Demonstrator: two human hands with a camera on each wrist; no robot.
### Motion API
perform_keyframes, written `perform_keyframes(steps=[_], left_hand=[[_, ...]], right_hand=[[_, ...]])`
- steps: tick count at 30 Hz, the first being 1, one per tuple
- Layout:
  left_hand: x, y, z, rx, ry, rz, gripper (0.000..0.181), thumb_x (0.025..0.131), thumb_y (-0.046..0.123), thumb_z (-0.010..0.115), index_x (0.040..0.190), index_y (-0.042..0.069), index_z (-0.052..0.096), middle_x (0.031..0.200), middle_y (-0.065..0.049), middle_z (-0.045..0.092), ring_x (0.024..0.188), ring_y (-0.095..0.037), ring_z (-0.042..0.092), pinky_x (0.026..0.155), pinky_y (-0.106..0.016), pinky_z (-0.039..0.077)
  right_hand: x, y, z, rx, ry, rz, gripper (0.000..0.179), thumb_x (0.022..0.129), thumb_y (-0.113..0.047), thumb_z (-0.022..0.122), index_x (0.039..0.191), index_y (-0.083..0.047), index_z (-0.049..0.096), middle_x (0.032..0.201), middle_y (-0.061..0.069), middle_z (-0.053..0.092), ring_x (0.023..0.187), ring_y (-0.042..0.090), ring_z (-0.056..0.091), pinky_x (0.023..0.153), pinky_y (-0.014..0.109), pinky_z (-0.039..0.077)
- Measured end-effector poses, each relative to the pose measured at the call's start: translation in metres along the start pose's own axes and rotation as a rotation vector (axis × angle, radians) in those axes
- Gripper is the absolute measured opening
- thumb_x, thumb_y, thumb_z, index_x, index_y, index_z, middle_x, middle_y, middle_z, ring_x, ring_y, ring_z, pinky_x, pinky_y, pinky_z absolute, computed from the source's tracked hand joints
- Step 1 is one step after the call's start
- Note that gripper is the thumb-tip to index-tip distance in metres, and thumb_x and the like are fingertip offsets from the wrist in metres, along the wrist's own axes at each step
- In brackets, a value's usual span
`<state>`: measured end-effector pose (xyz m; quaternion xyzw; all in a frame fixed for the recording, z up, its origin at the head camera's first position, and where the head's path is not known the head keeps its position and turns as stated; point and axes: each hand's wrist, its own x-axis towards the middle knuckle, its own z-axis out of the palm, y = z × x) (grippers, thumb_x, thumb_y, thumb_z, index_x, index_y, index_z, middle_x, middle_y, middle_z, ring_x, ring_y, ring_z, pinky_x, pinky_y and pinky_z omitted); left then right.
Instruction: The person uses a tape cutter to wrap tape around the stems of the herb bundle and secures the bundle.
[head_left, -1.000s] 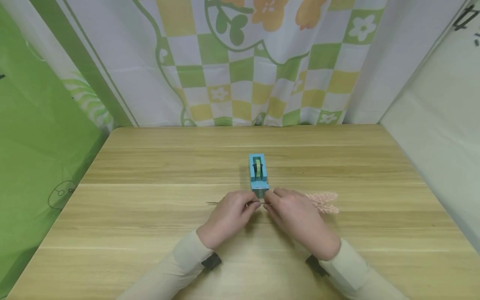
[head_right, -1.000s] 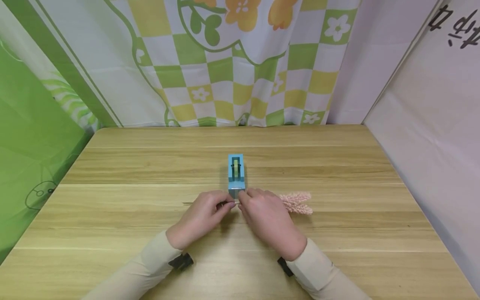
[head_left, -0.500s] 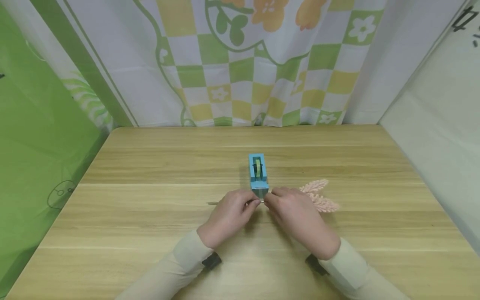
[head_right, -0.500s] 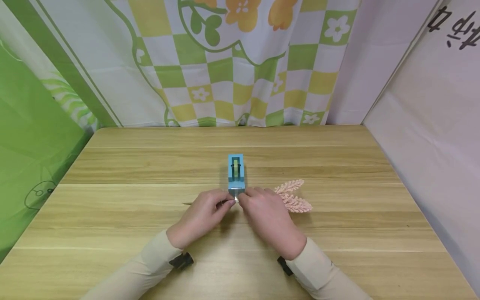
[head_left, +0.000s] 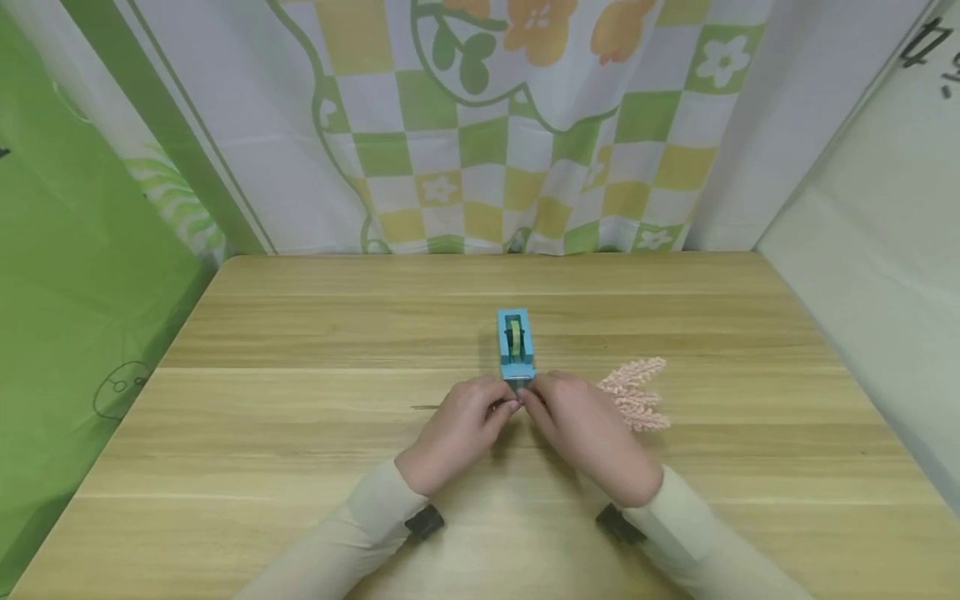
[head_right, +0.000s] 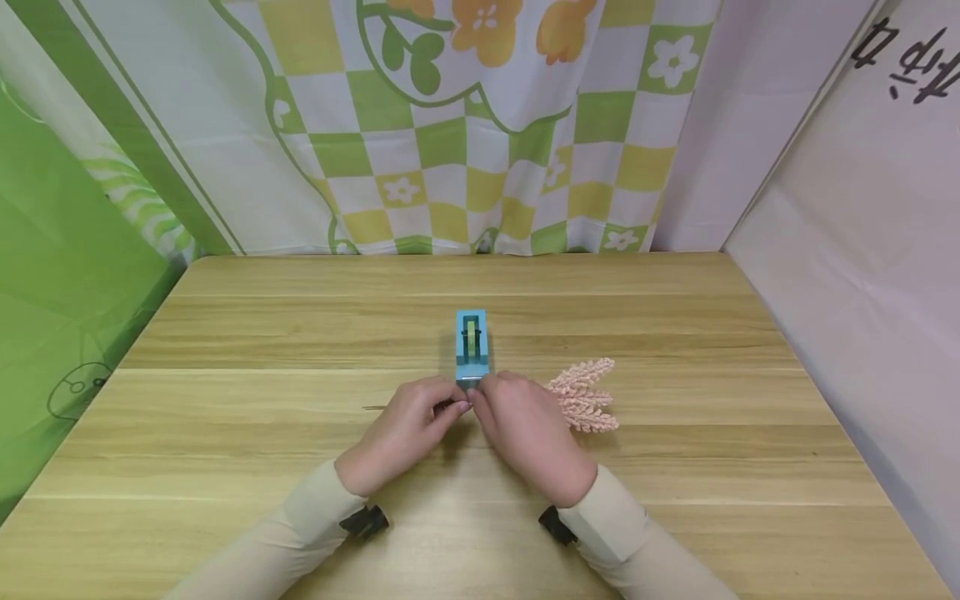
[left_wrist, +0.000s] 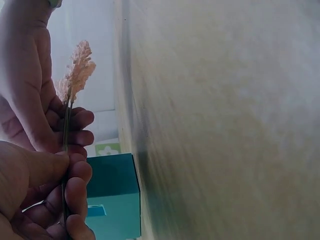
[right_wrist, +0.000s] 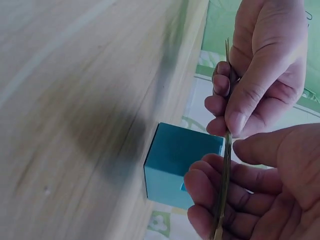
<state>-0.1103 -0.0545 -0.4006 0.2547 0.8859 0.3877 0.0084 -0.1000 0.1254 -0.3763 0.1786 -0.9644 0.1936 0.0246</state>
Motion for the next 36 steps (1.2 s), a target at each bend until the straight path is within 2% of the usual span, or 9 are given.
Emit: perform_keyframes(steps=[6, 16, 20, 25, 28, 32, 36], left_hand=[[0.0, -0.001, 0.001, 0.001, 0.006, 0.008, 0.014, 0.103, 0.012, 0.067, 0.099, 0.003, 0.077, 0.088, -0.004, 0.072, 0.071, -0.007, 0.052, 0.063, -0.019, 0.047], [0.001, -0.002, 0.001, 0.01, 0.003, 0.016, 0.015, 0.103, 0.011, 0.066, 0.099, 0.002, 0.077, 0.089, -0.005, 0.073, 0.07, -0.007, 0.052, 0.061, -0.018, 0.047], [0.002, -0.002, -0.001, 0.024, 0.005, -0.005, 0.016, 0.104, 0.013, 0.065, 0.099, 0.004, 0.076, 0.083, -0.002, 0.068, 0.068, -0.007, 0.05, 0.058, -0.018, 0.044], [0.006, 0.0, -0.011, 0.066, 0.067, -0.065, 0.016, 0.105, 0.014, 0.063, 0.097, 0.003, 0.072, 0.082, -0.002, 0.064, 0.07, -0.011, 0.053, 0.061, -0.021, 0.047], [0.011, 0.001, -0.016, 0.091, 0.088, -0.09, 0.017, 0.105, 0.015, 0.063, 0.109, 0.001, 0.07, 0.087, -0.005, 0.068, 0.075, -0.012, 0.058, 0.064, -0.022, 0.05], [0.021, -0.002, -0.019, 0.1, 0.065, -0.086, 0.033, 0.105, 0.017, 0.064, 0.131, -0.003, 0.065, 0.098, -0.008, 0.072, 0.08, -0.013, 0.063, 0.068, -0.023, 0.054], [0.029, -0.005, -0.017, 0.101, 0.022, -0.083, 0.038, 0.105, 0.017, 0.063, 0.138, -0.004, 0.063, 0.115, -0.016, 0.073, 0.094, -0.019, 0.069, 0.08, -0.03, 0.061]], right_hand=[[0.009, -0.002, 0.001, 0.085, -0.058, 0.081, 0.025, 0.106, -0.022, 0.062, 0.084, -0.013, 0.066, 0.07, -0.002, 0.058, 0.059, 0.011, 0.048, 0.05, 0.023, 0.038], [0.017, 0.002, 0.005, 0.156, -0.109, 0.102, 0.022, 0.105, -0.017, 0.063, 0.086, -0.009, 0.068, 0.068, 0.0, 0.058, 0.058, 0.011, 0.047, 0.051, 0.022, 0.038], [0.02, 0.004, 0.006, 0.174, -0.122, 0.105, 0.021, 0.105, -0.017, 0.064, 0.086, -0.008, 0.069, 0.067, 0.0, 0.057, 0.057, 0.011, 0.047, 0.051, 0.021, 0.038], [0.021, 0.005, 0.006, 0.208, -0.136, 0.112, 0.022, 0.104, -0.018, 0.065, 0.086, -0.007, 0.069, 0.063, -0.001, 0.052, 0.055, 0.01, 0.045, 0.049, 0.021, 0.036], [0.021, 0.006, 0.006, 0.219, -0.144, 0.118, 0.023, 0.105, -0.019, 0.065, 0.086, -0.006, 0.069, 0.063, -0.001, 0.051, 0.055, 0.01, 0.044, 0.049, 0.02, 0.035], [0.022, 0.006, 0.007, 0.216, -0.14, 0.117, 0.021, 0.104, -0.018, 0.065, 0.087, -0.006, 0.07, 0.063, 0.0, 0.053, 0.054, 0.01, 0.045, 0.048, 0.02, 0.036], [0.022, 0.007, 0.007, 0.209, -0.134, 0.111, 0.019, 0.103, -0.018, 0.066, 0.089, -0.006, 0.071, 0.064, 0.0, 0.055, 0.054, 0.01, 0.046, 0.048, 0.021, 0.038]])
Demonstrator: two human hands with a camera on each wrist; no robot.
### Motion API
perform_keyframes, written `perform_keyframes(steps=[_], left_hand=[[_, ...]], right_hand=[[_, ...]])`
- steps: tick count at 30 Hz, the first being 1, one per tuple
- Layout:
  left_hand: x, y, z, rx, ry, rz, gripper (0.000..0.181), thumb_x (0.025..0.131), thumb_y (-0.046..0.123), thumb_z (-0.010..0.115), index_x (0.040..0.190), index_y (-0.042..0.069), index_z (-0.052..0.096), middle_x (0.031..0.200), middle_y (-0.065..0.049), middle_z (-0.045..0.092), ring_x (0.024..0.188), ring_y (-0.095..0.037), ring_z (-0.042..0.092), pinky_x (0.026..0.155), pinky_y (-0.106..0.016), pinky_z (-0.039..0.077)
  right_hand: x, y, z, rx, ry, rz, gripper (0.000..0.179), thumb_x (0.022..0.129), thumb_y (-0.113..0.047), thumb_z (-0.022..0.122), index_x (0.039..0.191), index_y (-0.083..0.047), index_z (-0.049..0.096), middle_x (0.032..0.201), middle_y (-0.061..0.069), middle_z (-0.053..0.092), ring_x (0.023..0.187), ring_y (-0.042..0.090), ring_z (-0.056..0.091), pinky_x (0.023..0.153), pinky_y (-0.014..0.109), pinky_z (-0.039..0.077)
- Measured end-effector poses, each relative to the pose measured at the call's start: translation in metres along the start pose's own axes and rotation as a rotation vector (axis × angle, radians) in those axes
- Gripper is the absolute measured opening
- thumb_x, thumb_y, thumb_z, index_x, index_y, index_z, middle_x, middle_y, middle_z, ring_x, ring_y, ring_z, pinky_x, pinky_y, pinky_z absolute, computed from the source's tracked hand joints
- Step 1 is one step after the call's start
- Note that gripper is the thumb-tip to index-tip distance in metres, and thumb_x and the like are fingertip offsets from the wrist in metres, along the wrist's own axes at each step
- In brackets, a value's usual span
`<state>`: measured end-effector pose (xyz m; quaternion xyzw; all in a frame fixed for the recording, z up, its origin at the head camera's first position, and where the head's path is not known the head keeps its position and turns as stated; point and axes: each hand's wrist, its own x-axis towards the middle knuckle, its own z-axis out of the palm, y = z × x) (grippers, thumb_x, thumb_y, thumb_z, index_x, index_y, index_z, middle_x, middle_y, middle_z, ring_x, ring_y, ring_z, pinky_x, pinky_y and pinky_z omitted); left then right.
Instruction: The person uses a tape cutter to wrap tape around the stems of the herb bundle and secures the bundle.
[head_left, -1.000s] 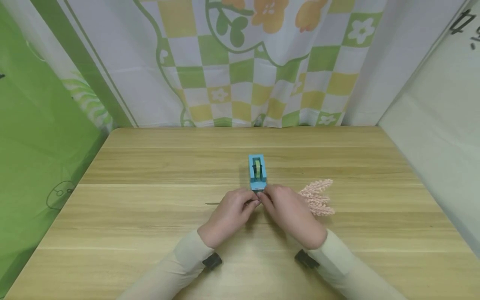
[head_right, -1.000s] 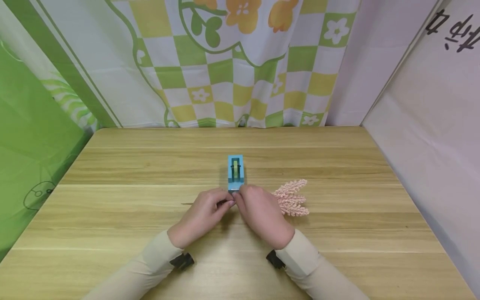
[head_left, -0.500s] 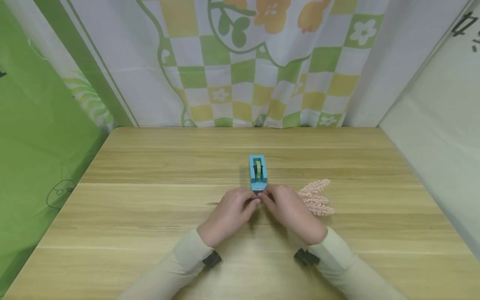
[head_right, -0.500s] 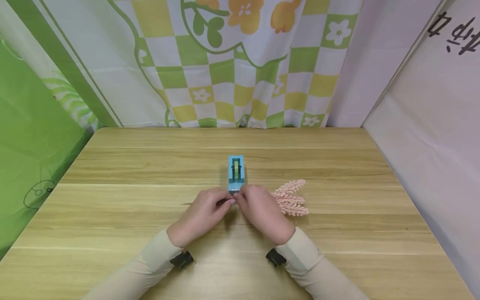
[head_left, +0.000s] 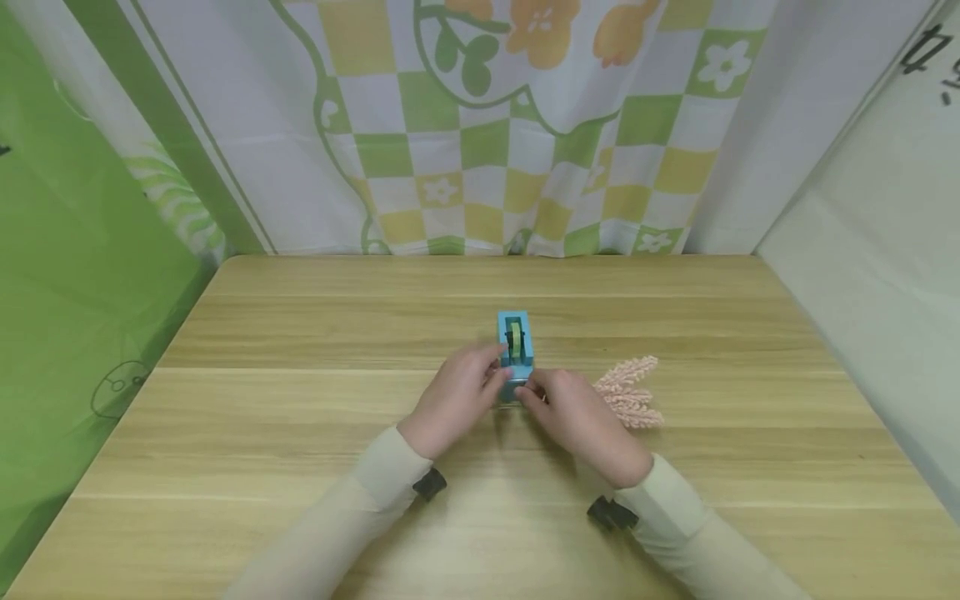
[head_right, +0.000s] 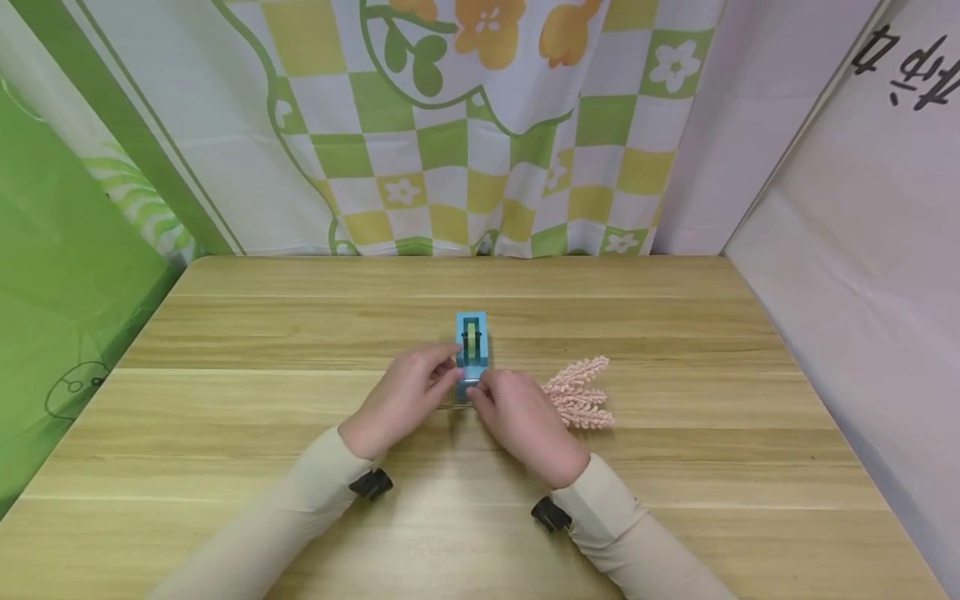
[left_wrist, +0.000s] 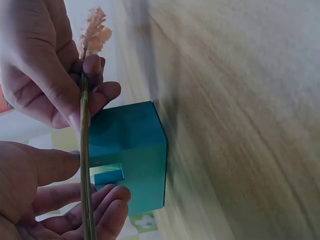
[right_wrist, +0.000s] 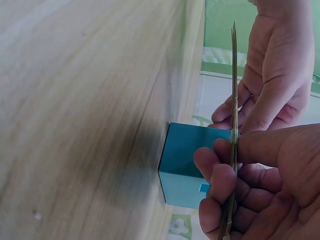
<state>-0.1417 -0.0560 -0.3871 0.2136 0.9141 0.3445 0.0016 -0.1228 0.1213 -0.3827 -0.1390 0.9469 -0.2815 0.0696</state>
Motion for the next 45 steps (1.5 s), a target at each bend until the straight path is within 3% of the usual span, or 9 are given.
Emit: perform_keyframes(steps=[6, 17, 24, 31, 39, 45], left_hand=[[0.0053, -0.0015, 0.0, 0.007, -0.028, -0.008, 0.039, 0.106, 0.017, 0.063, 0.138, -0.006, 0.062, 0.131, -0.023, 0.068, 0.109, -0.029, 0.073, 0.092, -0.038, 0.063], [0.0083, -0.0016, -0.0006, 0.021, -0.03, 0.007, 0.038, 0.105, 0.016, 0.064, 0.137, -0.006, 0.064, 0.123, -0.021, 0.071, 0.091, -0.02, 0.064, 0.081, -0.034, 0.059], [0.0085, -0.0018, -0.0003, 0.011, -0.027, 0.004, 0.038, 0.105, 0.015, 0.064, 0.136, -0.006, 0.064, 0.123, -0.021, 0.071, 0.094, -0.022, 0.064, 0.083, -0.037, 0.059], [0.0083, -0.002, -0.0005, 0.006, -0.032, -0.004, 0.039, 0.105, 0.016, 0.064, 0.137, -0.006, 0.063, 0.129, -0.023, 0.07, 0.107, -0.028, 0.067, 0.094, -0.044, 0.059], [0.009, -0.002, -0.0009, -0.004, -0.021, 0.014, 0.037, 0.104, 0.014, 0.065, 0.135, -0.006, 0.065, 0.126, -0.022, 0.07, 0.106, -0.027, 0.068, 0.091, -0.042, 0.06], [0.0058, -0.0054, -0.0007, -0.008, -0.014, 0.015, 0.036, 0.106, 0.014, 0.062, 0.136, -0.006, 0.064, 0.126, -0.02, 0.07, 0.102, -0.025, 0.068, 0.089, -0.039, 0.06]], right_hand=[[0.0003, 0.0007, 0.0005, -0.007, 0.0, -0.006, 0.019, 0.103, -0.019, 0.067, 0.088, -0.008, 0.07, 0.065, 0.0, 0.056, 0.055, 0.011, 0.047, 0.049, 0.022, 0.039], [-0.0006, 0.0035, -0.0004, -0.01, 0.009, -0.041, 0.023, 0.103, -0.017, 0.067, 0.081, -0.008, 0.066, 0.064, 0.0, 0.055, 0.055, 0.01, 0.045, 0.049, 0.02, 0.037], [0.0004, 0.0051, 0.0003, -0.02, 0.013, -0.048, 0.027, 0.103, -0.018, 0.067, 0.078, -0.009, 0.064, 0.065, 0.0, 0.054, 0.056, 0.01, 0.045, 0.051, 0.02, 0.036], [0.001, 0.0043, -0.0006, -0.036, 0.007, -0.041, 0.028, 0.103, -0.018, 0.067, 0.076, -0.01, 0.062, 0.064, 0.0, 0.054, 0.057, 0.011, 0.046, 0.051, 0.021, 0.037], [-0.0002, 0.0061, -0.0009, -0.03, -0.005, -0.056, 0.013, 0.1, -0.013, 0.07, 0.091, -0.004, 0.074, 0.071, 0.001, 0.065, 0.059, 0.01, 0.05, 0.053, 0.021, 0.043], [-0.003, 0.0037, -0.0008, -0.025, 0.009, -0.073, 0.017, 0.101, -0.014, 0.068, 0.088, -0.005, 0.073, 0.071, 0.0, 0.065, 0.059, 0.01, 0.05, 0.054, 0.021, 0.043]])
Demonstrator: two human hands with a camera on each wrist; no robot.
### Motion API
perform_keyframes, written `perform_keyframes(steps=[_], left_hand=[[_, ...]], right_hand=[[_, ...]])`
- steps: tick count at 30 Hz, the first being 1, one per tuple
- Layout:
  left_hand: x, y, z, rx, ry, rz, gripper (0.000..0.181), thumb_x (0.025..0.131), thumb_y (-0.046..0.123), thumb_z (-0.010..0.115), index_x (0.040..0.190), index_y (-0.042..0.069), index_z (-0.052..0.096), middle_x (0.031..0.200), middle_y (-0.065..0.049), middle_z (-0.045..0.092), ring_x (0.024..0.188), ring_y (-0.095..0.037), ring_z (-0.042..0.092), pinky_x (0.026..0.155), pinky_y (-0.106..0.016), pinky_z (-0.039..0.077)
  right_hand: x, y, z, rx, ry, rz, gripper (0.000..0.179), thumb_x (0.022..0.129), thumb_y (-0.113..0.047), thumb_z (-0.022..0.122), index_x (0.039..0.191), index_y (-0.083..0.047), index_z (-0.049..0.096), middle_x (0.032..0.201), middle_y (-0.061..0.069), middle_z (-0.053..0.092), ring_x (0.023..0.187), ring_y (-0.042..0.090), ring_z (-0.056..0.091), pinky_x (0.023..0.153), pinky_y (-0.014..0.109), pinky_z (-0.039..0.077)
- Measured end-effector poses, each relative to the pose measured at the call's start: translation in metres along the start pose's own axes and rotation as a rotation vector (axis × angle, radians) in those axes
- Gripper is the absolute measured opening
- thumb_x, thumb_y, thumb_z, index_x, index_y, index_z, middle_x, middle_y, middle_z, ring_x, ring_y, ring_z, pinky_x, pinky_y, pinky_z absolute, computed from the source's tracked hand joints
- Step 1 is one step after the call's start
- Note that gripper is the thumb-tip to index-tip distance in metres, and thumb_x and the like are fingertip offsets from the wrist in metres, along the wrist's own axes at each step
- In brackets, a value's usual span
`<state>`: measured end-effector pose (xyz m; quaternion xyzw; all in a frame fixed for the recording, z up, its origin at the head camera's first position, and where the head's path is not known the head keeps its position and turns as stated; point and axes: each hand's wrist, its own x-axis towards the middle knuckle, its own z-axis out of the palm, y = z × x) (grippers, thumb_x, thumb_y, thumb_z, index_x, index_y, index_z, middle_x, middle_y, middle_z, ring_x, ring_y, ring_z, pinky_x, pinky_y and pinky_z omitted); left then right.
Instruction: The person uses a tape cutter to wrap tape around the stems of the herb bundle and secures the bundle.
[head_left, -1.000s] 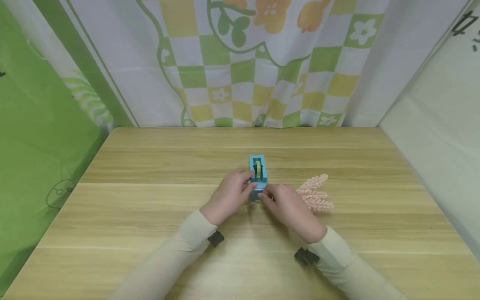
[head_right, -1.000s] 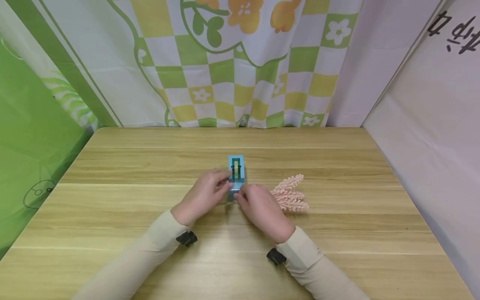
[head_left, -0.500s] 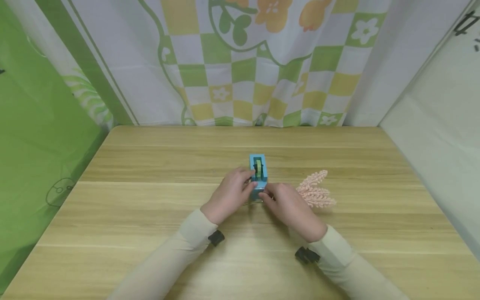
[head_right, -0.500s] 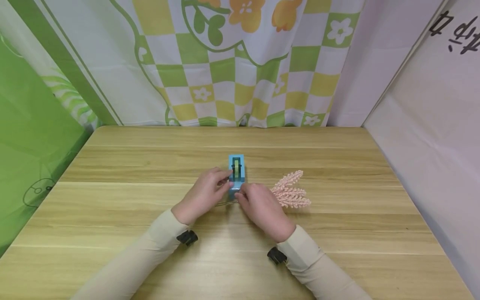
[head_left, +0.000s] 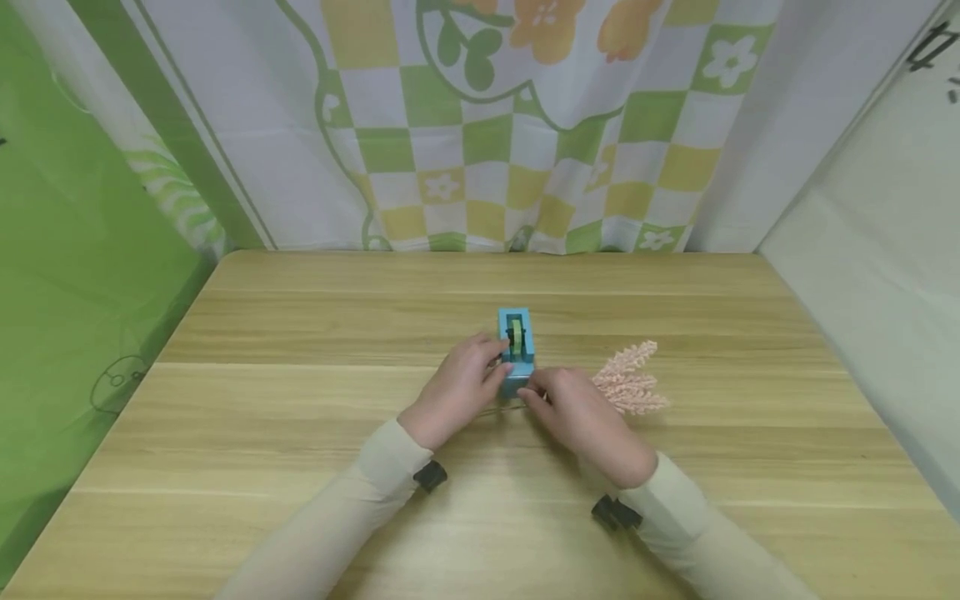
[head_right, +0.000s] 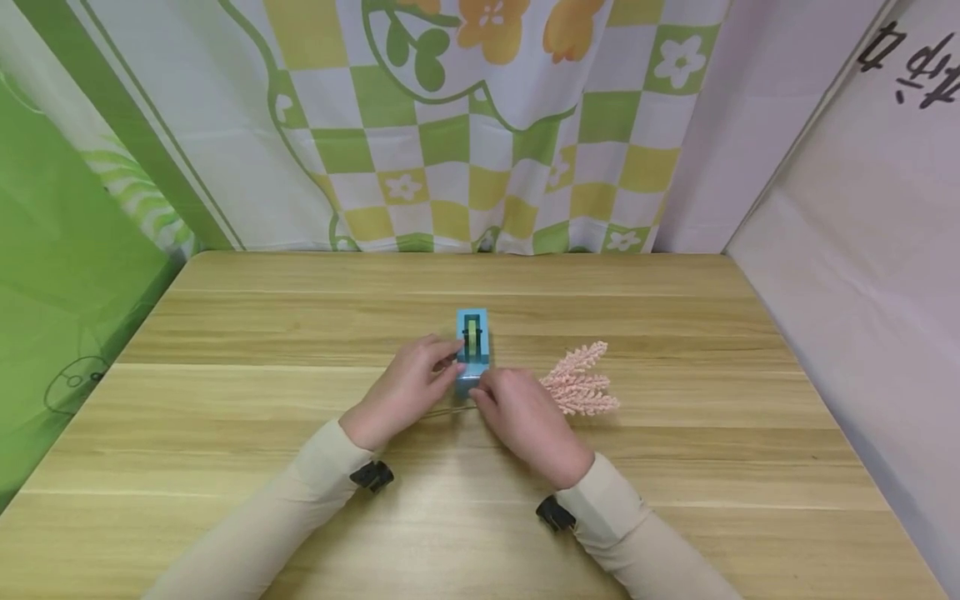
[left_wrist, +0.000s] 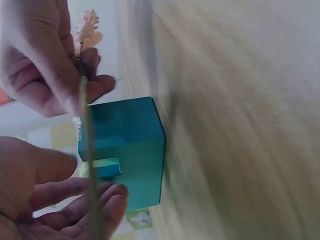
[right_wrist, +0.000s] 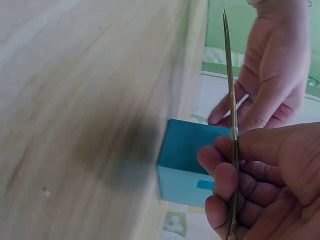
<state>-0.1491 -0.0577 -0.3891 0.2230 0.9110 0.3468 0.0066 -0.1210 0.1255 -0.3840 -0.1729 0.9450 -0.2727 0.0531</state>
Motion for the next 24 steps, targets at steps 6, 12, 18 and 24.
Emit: perform_keyframes(steps=[6, 12, 18, 24], left_hand=[[-0.016, 0.001, -0.005, -0.01, 0.101, 0.04, 0.028, 0.108, 0.013, 0.057, 0.128, -0.002, 0.069, 0.111, -0.011, 0.074, 0.094, -0.018, 0.068, 0.083, -0.032, 0.061], [-0.033, 0.012, -0.017, -0.047, 0.014, 0.142, 0.02, 0.106, 0.015, 0.061, 0.109, 0.002, 0.077, 0.096, -0.005, 0.074, 0.081, -0.011, 0.062, 0.074, -0.024, 0.057], [-0.041, 0.017, -0.023, -0.082, -0.133, 0.225, 0.019, 0.106, 0.013, 0.061, 0.11, 0.003, 0.077, 0.1, -0.008, 0.077, 0.084, -0.01, 0.063, 0.078, -0.024, 0.057], [-0.041, 0.019, -0.021, -0.038, -0.113, 0.286, 0.013, 0.102, 0.009, 0.066, 0.106, 0.003, 0.077, 0.1, -0.007, 0.078, 0.086, -0.011, 0.067, 0.079, -0.024, 0.058]], right_hand=[[-0.01, -0.009, -0.007, -0.023, 0.063, -0.054, 0.021, 0.103, -0.016, 0.067, 0.085, -0.008, 0.071, 0.07, -0.002, 0.062, 0.06, 0.008, 0.048, 0.056, 0.021, 0.043], [-0.023, -0.015, -0.014, -0.056, 0.179, -0.127, 0.02, 0.103, -0.017, 0.067, 0.085, -0.009, 0.07, 0.071, -0.004, 0.059, 0.061, 0.007, 0.045, 0.056, 0.021, 0.042], [-0.032, -0.016, -0.016, -0.046, 0.223, -0.16, 0.015, 0.104, -0.015, 0.065, 0.096, -0.006, 0.074, 0.082, 0.0, 0.069, 0.068, 0.006, 0.051, 0.061, 0.021, 0.048], [-0.039, -0.017, -0.015, -0.12, 0.269, -0.171, 0.013, 0.103, -0.015, 0.068, 0.097, -0.007, 0.076, 0.089, 0.002, 0.073, 0.073, 0.005, 0.058, 0.062, 0.02, 0.052]])
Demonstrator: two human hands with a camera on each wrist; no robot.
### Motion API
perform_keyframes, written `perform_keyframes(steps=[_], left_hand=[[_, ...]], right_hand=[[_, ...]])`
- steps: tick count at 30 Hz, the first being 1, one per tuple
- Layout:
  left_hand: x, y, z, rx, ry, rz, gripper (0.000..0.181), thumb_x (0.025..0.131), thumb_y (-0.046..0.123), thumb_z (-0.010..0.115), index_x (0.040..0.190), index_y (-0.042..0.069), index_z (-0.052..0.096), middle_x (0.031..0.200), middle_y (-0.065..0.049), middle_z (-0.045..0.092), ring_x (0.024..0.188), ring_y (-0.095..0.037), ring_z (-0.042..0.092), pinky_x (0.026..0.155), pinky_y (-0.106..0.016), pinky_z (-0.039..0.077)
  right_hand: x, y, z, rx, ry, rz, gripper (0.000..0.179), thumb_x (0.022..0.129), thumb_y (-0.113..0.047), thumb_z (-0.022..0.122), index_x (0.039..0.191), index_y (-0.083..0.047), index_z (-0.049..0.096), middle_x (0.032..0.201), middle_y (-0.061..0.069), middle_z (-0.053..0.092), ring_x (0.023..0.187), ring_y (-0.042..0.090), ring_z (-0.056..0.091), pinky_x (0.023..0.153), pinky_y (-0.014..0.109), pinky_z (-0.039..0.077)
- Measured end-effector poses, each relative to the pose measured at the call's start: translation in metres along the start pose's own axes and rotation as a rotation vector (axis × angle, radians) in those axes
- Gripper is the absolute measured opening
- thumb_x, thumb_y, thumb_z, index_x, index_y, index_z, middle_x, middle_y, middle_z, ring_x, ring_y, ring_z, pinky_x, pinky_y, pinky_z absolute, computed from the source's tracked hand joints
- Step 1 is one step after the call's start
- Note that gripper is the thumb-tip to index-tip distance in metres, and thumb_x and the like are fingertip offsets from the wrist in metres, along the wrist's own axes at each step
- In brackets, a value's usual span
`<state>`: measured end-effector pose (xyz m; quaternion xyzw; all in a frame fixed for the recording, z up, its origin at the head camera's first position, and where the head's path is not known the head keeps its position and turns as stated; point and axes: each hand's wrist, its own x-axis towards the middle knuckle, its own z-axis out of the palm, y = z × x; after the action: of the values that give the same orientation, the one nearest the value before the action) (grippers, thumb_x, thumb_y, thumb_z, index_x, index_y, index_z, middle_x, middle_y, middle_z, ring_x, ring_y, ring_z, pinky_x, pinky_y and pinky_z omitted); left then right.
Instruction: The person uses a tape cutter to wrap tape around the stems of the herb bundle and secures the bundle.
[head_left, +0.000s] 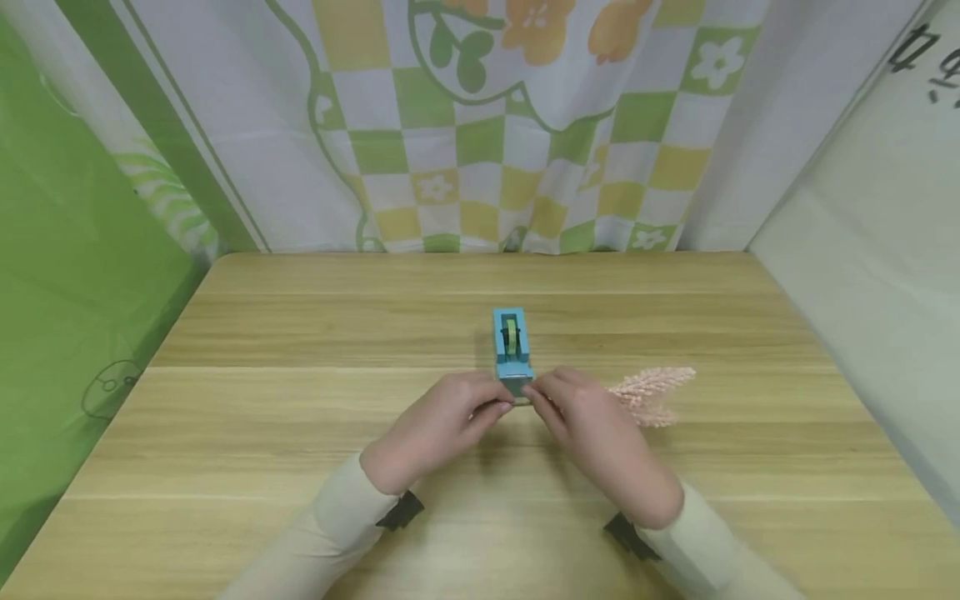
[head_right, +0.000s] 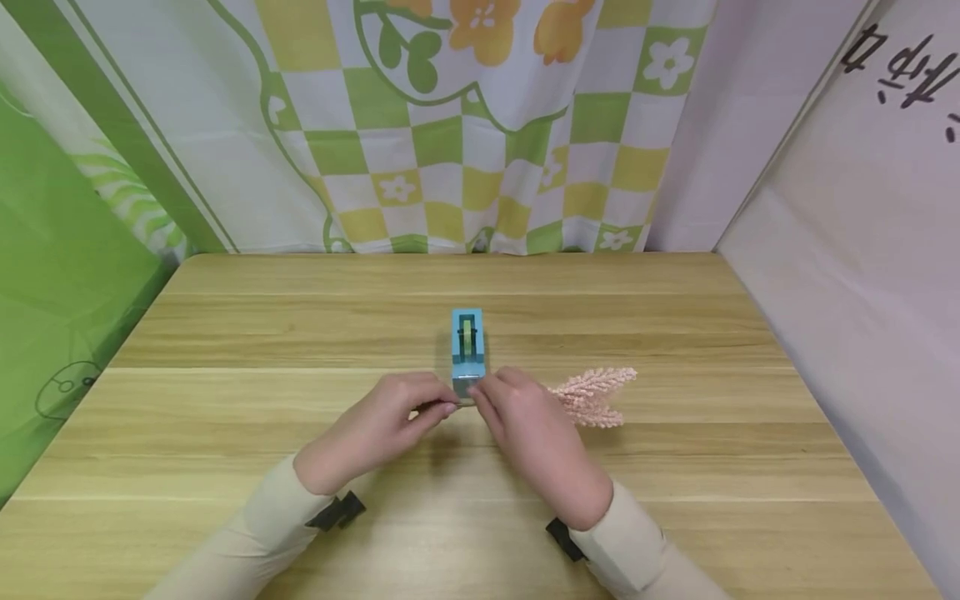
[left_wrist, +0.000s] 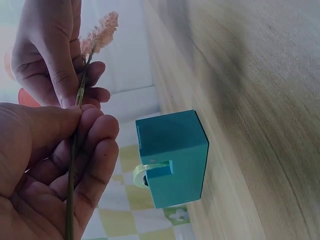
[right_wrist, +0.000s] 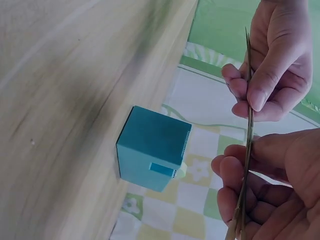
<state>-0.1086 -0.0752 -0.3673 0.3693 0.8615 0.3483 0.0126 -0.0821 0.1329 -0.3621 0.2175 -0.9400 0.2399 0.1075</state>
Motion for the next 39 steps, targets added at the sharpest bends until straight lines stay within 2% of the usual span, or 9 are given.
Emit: perform_keyframes(steps=[5, 11, 14, 19, 23, 26, 30, 35, 39], left_hand=[[0.0, -0.001, 0.002, 0.006, 0.01, 0.004, 0.012, 0.102, 0.009, 0.067, 0.104, 0.004, 0.077, 0.098, -0.007, 0.078, 0.084, -0.011, 0.067, 0.077, -0.023, 0.058], [0.0, 0.001, 0.002, 0.01, 0.027, 0.006, 0.011, 0.102, 0.008, 0.067, 0.103, 0.003, 0.077, 0.099, -0.006, 0.078, 0.088, -0.013, 0.07, 0.081, -0.025, 0.06], [0.0, 0.002, 0.001, 0.012, 0.034, 0.009, 0.011, 0.101, 0.008, 0.067, 0.103, 0.003, 0.077, 0.101, -0.006, 0.079, 0.091, -0.014, 0.072, 0.084, -0.026, 0.061], [0.0, 0.003, 0.001, 0.001, 0.045, 0.003, 0.011, 0.101, 0.007, 0.067, 0.103, 0.004, 0.077, 0.102, -0.007, 0.079, 0.091, -0.013, 0.072, 0.083, -0.025, 0.06], [-0.001, 0.001, 0.001, -0.004, 0.054, -0.001, 0.011, 0.102, 0.007, 0.067, 0.102, 0.005, 0.077, 0.099, -0.007, 0.078, 0.087, -0.011, 0.068, 0.08, -0.023, 0.059], [-0.001, 0.002, 0.001, -0.003, 0.059, -0.002, 0.011, 0.102, 0.008, 0.066, 0.102, 0.005, 0.077, 0.099, -0.007, 0.078, 0.086, -0.01, 0.067, 0.078, -0.023, 0.058], [-0.001, 0.003, 0.002, 0.005, 0.064, -0.009, 0.01, 0.101, 0.007, 0.068, 0.102, 0.005, 0.077, 0.1, -0.006, 0.078, 0.088, -0.012, 0.069, 0.079, -0.024, 0.059], [0.0, 0.004, 0.004, -0.002, 0.067, -0.031, 0.009, 0.1, 0.007, 0.069, 0.103, 0.003, 0.077, 0.101, -0.005, 0.078, 0.091, -0.014, 0.071, 0.081, -0.025, 0.06], [0.0, 0.004, 0.005, -0.019, 0.068, -0.058, 0.01, 0.1, 0.008, 0.069, 0.104, 0.003, 0.077, 0.102, -0.005, 0.078, 0.091, -0.014, 0.07, 0.08, -0.025, 0.06]], right_hand=[[-0.003, -0.002, 0.0, -0.074, 0.03, -0.024, 0.011, 0.101, -0.016, 0.07, 0.097, -0.008, 0.077, 0.085, 0.0, 0.071, 0.069, 0.004, 0.057, 0.059, 0.019, 0.051], [-0.004, -0.001, 0.001, -0.128, 0.062, -0.058, 0.012, 0.1, -0.012, 0.071, 0.102, -0.003, 0.077, 0.078, 0.001, 0.067, 0.062, 0.005, 0.051, 0.056, 0.017, 0.049], [-0.004, 0.0, 0.0, -0.143, 0.077, -0.078, 0.014, 0.1, -0.011, 0.07, 0.107, 0.0, 0.076, 0.082, 0.004, 0.071, 0.067, 0.009, 0.061, 0.059, 0.022, 0.055], [-0.005, 0.003, -0.005, -0.131, 0.062, -0.136, 0.016, 0.099, -0.009, 0.07, 0.113, -0.002, 0.074, 0.094, 0.007, 0.077, 0.082, 0.017, 0.073, 0.071, 0.03, 0.063], [-0.006, 0.004, -0.008, -0.142, 0.029, -0.217, 0.013, 0.097, -0.008, 0.073, 0.109, -0.006, 0.076, 0.092, 0.001, 0.074, 0.081, 0.012, 0.068, 0.071, 0.025, 0.06], [-0.005, 0.005, -0.009, -0.162, 0.013, -0.27, 0.01, 0.097, -0.009, 0.074, 0.106, -0.007, 0.076, 0.085, -0.002, 0.068, 0.075, 0.008, 0.058, 0.067, 0.021, 0.056], [-0.004, 0.007, -0.007, -0.173, 0.0, -0.289, 0.009, 0.096, -0.009, 0.074, 0.105, -0.008, 0.076, 0.081, -0.003, 0.062, 0.071, 0.007, 0.049, 0.063, 0.02, 0.05], [-0.003, 0.008, -0.007, -0.182, -0.015, -0.284, 0.008, 0.096, -0.01, 0.075, 0.104, -0.009, 0.075, 0.081, -0.004, 0.063, 0.071, 0.005, 0.051, 0.062, 0.019, 0.049], [-0.001, 0.009, -0.006, -0.195, -0.01, -0.296, 0.006, 0.095, -0.011, 0.076, 0.1, -0.009, 0.072, 0.083, -0.002, 0.067, 0.071, 0.007, 0.057, 0.064, 0.02, 0.053]])
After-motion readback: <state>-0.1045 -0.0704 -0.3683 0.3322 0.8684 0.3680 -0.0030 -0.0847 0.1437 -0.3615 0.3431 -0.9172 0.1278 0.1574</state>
